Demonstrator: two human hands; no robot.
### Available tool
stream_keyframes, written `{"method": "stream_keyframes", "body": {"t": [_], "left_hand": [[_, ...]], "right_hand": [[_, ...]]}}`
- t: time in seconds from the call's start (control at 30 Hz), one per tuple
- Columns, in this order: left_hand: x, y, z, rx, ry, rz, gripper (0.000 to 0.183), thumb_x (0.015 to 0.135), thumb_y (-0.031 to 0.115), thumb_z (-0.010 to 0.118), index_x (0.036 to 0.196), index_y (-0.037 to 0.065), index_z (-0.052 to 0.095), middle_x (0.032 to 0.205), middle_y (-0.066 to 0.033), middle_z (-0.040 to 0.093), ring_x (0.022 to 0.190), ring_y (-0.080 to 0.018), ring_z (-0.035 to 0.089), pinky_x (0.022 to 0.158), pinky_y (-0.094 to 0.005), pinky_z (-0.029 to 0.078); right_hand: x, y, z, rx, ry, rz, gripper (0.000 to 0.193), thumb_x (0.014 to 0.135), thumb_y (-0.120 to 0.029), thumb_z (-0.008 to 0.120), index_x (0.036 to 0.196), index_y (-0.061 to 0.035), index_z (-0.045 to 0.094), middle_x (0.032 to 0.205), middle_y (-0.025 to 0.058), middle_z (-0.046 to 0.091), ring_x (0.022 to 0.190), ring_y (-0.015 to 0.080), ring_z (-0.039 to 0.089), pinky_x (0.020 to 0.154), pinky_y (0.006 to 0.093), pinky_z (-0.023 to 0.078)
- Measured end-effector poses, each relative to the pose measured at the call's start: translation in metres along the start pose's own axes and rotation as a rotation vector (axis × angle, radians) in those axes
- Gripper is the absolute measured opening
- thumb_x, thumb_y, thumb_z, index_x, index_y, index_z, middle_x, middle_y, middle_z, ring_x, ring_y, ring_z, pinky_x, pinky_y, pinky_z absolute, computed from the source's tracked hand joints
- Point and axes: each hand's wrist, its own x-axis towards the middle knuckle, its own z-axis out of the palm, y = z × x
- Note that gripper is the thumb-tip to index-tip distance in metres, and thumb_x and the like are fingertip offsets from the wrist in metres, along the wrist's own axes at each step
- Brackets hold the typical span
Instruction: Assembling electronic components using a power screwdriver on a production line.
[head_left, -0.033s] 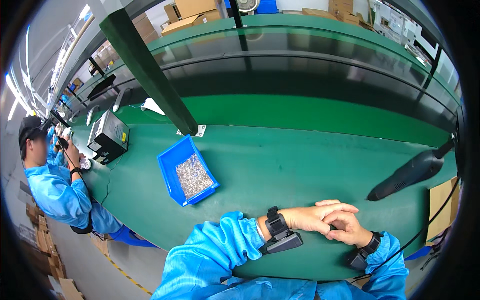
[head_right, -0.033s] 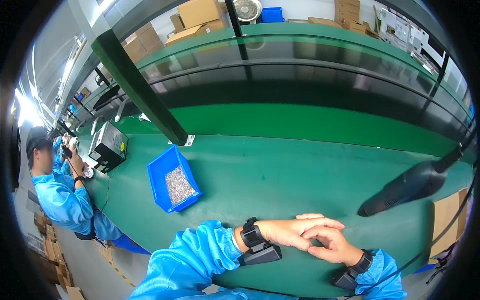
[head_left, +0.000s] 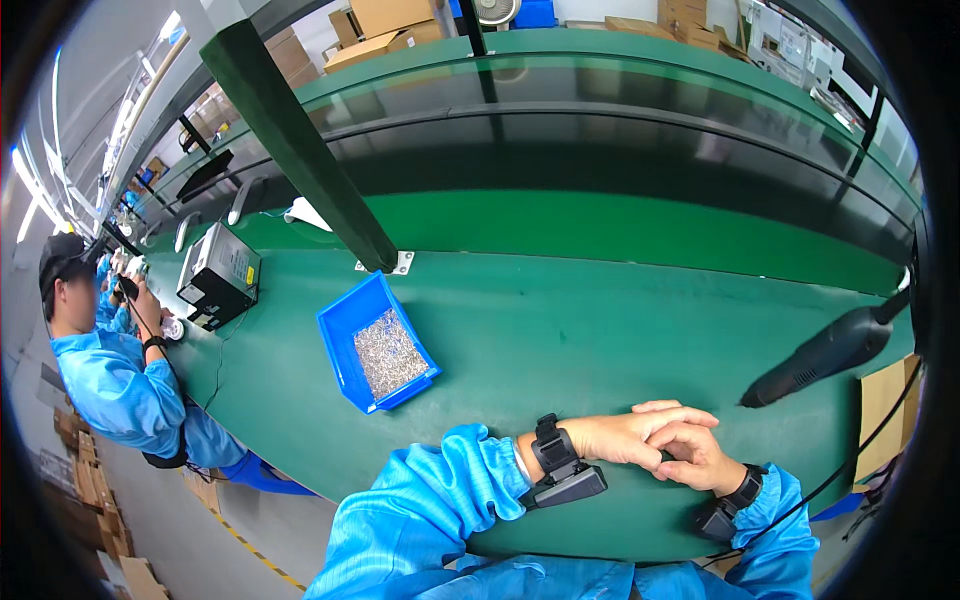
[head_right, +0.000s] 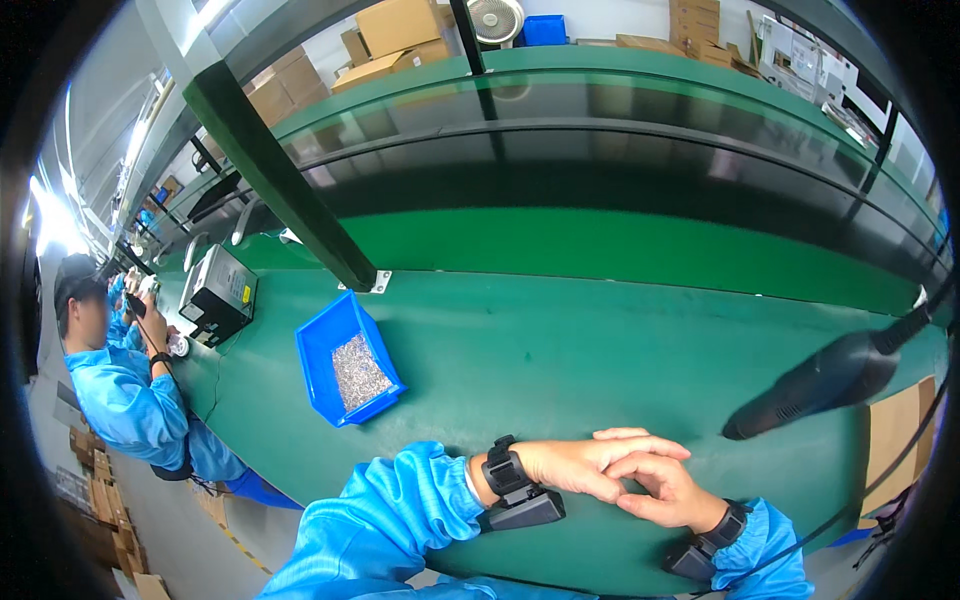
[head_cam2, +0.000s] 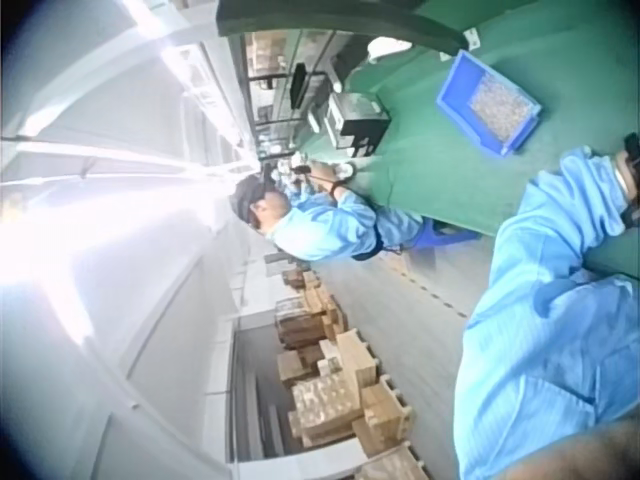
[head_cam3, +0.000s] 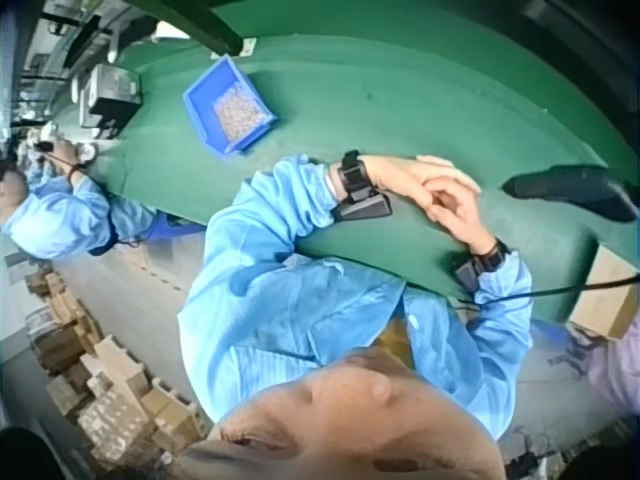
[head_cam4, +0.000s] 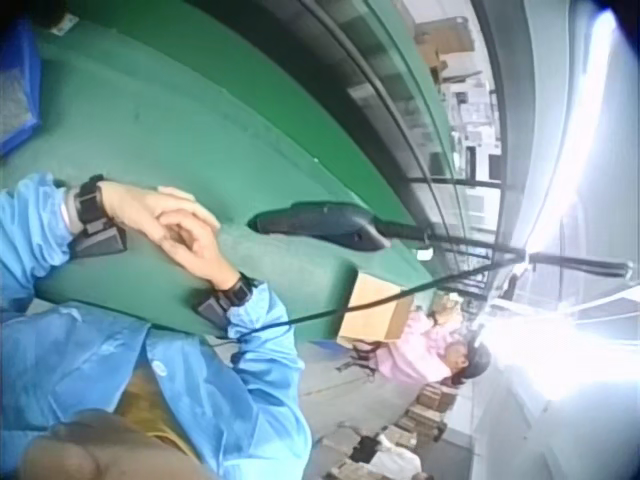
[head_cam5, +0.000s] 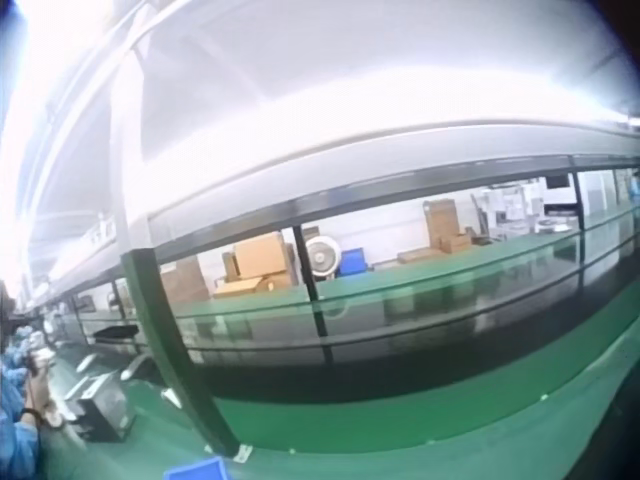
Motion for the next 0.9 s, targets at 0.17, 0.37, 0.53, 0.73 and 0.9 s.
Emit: {"method": "stream_keyframes", "body": {"t": [0.17,0.37,0.53,0.73,0.9], "left_hand": [[0.001,-0.003,0.001,-0.056,-0.007,-0.001,0.075,0.064,0.015,0.058,0.132,0.012,0.026,0.115,-0.0099,0.035,0.116,-0.0218,0.03,0.095,-0.0347,0.031],[0.004,-0.012,0.002,-0.044,0.007,0.05,0.074,0.066,0.012,0.055,0.133,0.01,0.024,0.114,-0.0092,0.037,0.109,-0.02,0.038,0.085,-0.0318,0.042],[-0.001,-0.007,0.001,-0.233,-0.063,0.005,0.067,0.077,0.014,0.053,0.135,0.012,0.019,0.118,-0.0054,0.033,0.109,-0.0173,0.041,0.084,-0.0303,0.043],[0.0,-0.009,0.004,-0.322,-0.058,-0.038,0.062,0.084,0.021,0.052,0.135,0.012,0.018,0.119,-0.0044,0.032,0.107,-0.017,0.042,0.079,-0.0287,0.046],[0.001,-0.011,0.005,-0.304,-0.051,-0.024,0.064,0.085,0.032,0.052,0.135,0.012,0.018,0.118,-0.0041,0.031,0.105,-0.0176,0.043,0.079,-0.0293,0.046]], "right_hand": [[-0.002,-0.005,0.002,0.085,0.018,0.065,0.023,0.075,-0.006,0.058,0.096,0.0003,0.053,0.126,0.0195,0.027,0.124,0.0286,0.021,0.097,0.0429,0.028],[-0.004,-0.007,0.003,0.079,0.031,0.053,0.024,0.075,-0.011,0.059,0.096,0.0002,0.053,0.126,0.0198,0.026,0.123,0.0296,0.023,0.097,0.0441,0.027],[0.002,-0.006,0.003,-0.025,0.04,0.033,0.032,0.078,-0.03,0.055,0.091,-0.0005,0.055,0.118,0.0189,0.037,0.12,0.0326,0.025,0.095,0.0484,0.027],[-0.001,0.0,0.001,-0.092,0.075,-0.01,0.045,0.083,-0.043,0.046,0.089,0.0,0.056,0.11,0.0166,0.046,0.118,0.035,0.028,0.094,0.0507,0.026],[-0.002,0.002,0.0,-0.064,0.069,-0.008,0.053,0.084,-0.051,0.04,0.086,-0.0005,0.056,0.113,0.0216,0.041,0.118,0.0338,0.027,0.093,0.0511,0.027]]}}
